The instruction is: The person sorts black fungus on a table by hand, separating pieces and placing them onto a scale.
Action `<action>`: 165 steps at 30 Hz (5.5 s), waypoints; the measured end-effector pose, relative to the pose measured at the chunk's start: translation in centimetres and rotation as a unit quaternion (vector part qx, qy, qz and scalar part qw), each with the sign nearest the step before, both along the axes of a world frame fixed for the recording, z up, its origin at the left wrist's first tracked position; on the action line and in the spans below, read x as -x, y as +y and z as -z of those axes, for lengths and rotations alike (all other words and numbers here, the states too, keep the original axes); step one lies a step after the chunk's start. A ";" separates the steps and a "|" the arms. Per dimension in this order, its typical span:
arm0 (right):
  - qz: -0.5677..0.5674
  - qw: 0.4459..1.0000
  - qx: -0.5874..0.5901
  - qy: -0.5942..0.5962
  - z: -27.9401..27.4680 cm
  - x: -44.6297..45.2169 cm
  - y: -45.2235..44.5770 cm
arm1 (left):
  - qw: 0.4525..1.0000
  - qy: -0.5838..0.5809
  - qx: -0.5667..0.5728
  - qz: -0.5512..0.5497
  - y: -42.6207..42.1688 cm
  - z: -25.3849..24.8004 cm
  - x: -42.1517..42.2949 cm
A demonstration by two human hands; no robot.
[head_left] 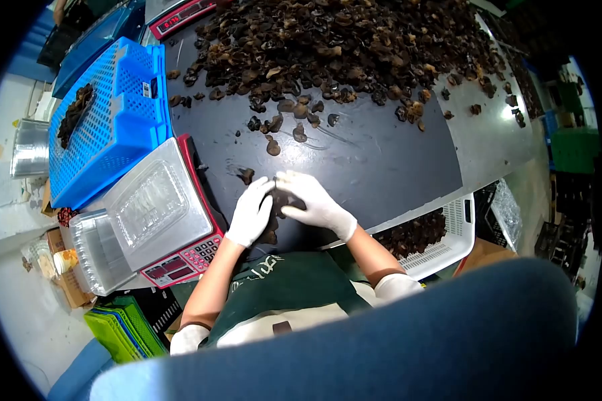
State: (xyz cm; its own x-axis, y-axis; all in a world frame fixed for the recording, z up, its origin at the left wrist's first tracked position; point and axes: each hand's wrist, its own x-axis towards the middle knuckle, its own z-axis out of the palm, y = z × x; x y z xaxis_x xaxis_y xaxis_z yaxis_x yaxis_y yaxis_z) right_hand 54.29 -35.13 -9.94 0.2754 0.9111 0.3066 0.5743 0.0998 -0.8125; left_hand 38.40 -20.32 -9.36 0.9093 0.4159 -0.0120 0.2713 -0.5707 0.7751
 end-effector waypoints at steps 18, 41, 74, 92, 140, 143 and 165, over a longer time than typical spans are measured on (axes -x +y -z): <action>-0.057 0.965 0.171 -0.189 -1.2 0.2 -1.3 | 0.929 0.341 -0.138 -0.043 -1.9 -3.0 2.0; -0.121 0.977 -0.166 -0.060 -11.7 8.4 16.0 | 0.982 -0.106 0.027 -0.153 6.4 -15.4 9.1; 0.031 0.946 0.107 -0.303 0.5 -1.1 8.3 | 0.972 -0.051 -0.161 -0.163 6.6 -15.4 9.4; 0.156 0.959 0.113 -0.207 2.2 -2.4 4.6 | 0.940 0.281 -0.152 -0.119 9.4 -1.3 -15.4; -0.266 0.962 -0.049 -0.034 -13.9 9.0 22.3 | 0.922 -0.121 -0.226 -0.291 15.5 -11.6 19.9; -0.196 0.980 -0.019 0.041 -13.2 6.8 21.5 | 0.898 -0.168 -0.216 -0.343 16.0 -12.7 22.8; -0.157 0.970 -0.082 -0.166 -14.7 16.5 28.0 | 0.864 -0.114 -0.223 -0.437 14.3 -9.8 26.8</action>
State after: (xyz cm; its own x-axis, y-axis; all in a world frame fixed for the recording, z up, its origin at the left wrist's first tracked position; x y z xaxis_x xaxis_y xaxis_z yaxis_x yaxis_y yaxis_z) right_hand 37.80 -7.11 4.81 -0.1474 0.8656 0.4785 0.7221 0.4248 -0.5461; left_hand 11.62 -5.99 0.44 0.2035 0.8619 0.4645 0.6179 -0.4811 0.6219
